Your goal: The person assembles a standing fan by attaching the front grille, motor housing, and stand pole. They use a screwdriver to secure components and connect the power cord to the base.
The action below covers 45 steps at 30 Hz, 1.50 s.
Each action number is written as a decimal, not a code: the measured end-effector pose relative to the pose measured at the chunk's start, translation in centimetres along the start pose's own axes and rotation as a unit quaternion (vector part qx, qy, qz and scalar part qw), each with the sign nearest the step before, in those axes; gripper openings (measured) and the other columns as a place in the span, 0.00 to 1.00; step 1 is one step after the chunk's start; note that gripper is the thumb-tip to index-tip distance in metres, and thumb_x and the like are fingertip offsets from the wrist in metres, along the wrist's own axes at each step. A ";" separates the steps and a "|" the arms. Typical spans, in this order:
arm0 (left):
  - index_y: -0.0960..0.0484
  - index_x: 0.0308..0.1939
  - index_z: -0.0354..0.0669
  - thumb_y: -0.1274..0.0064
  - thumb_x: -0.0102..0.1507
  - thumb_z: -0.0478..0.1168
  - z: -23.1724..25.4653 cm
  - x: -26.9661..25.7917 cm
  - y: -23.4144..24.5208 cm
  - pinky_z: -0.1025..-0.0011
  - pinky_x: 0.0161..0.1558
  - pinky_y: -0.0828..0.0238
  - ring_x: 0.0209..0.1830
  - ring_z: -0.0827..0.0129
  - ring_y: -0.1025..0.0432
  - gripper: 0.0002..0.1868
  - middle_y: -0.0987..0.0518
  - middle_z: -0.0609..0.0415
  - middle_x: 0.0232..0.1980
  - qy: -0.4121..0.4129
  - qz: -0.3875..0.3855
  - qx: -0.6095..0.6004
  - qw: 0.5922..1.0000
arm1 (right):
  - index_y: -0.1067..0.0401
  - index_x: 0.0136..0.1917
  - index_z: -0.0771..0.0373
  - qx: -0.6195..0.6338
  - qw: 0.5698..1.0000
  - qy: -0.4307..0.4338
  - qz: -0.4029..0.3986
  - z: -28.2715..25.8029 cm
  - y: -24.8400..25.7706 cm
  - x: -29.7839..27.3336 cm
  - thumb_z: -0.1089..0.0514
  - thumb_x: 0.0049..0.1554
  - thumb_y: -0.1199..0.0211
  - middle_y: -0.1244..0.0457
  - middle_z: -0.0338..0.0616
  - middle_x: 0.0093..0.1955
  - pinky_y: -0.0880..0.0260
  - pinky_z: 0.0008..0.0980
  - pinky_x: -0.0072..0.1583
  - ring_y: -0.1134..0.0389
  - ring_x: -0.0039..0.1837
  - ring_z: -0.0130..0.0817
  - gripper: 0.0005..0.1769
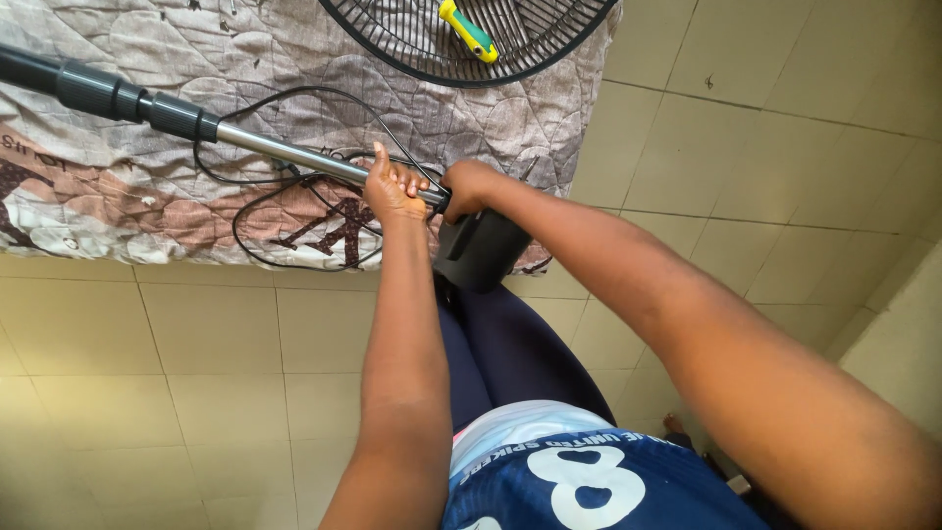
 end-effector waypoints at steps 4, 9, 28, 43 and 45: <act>0.44 0.17 0.52 0.46 0.68 0.56 0.2 -0.8 0.0 0.64 0.22 0.45 0.10 0.68 0.50 0.31 0.46 0.58 0.13 0.019 -0.030 -0.012 0.999 | 0.20 0.50 0.65 0.119 0.982 0.046 -0.141 0.8 -0.8 1.3 0.45 0.38 0.21 0.27 0.47 0.44 0.25 0.38 0.51 0.24 0.46 0.39 0.30; 0.44 0.17 0.52 0.45 0.67 0.55 0.4 -1.2 -0.2 0.63 0.22 0.45 0.10 0.67 0.49 0.31 0.46 0.57 0.13 0.012 -0.002 -0.004 1.000 | 0.21 0.48 0.64 0.164 0.970 0.051 -0.175 0.5 -0.9 1.5 0.47 0.36 0.21 0.27 0.48 0.43 0.24 0.39 0.49 0.25 0.46 0.40 0.28; 0.45 0.16 0.52 0.44 0.66 0.55 -0.2 -0.1 -1.0 0.63 0.22 0.46 0.09 0.67 0.50 0.32 0.47 0.58 0.13 0.024 0.014 -0.010 1.000 | 0.21 0.51 0.61 -0.006 0.999 -0.031 -0.008 1.3 0.0 0.2 0.40 0.37 0.23 0.30 0.55 0.49 0.26 0.48 0.60 0.27 0.55 0.53 0.33; 0.40 0.18 0.51 0.44 0.66 0.49 -0.6 -0.1 -0.2 0.62 0.21 0.46 0.10 0.67 0.50 0.27 0.45 0.57 0.13 0.027 0.079 -0.001 0.996 | 0.22 0.51 0.65 0.084 0.989 0.054 -0.108 2.0 -0.9 1.9 0.44 0.39 0.21 0.28 0.51 0.44 0.25 0.41 0.52 0.25 0.47 0.44 0.32; 0.43 0.16 0.53 0.43 0.66 0.50 -0.6 0.2 -0.6 0.63 0.20 0.47 0.09 0.66 0.50 0.29 0.46 0.57 0.12 0.026 0.073 -0.007 0.997 | 0.22 0.53 0.61 0.035 0.999 -0.003 -0.010 1.9 0.1 0.4 0.42 0.38 0.22 0.30 0.53 0.47 0.27 0.46 0.56 0.28 0.52 0.51 0.33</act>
Point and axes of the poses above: each hand's wrist, its own x-axis towards the middle knuckle, its own y-axis out of the back of the hand, z = x × y, the point moved 7 cm from there along x, towards the middle knuckle
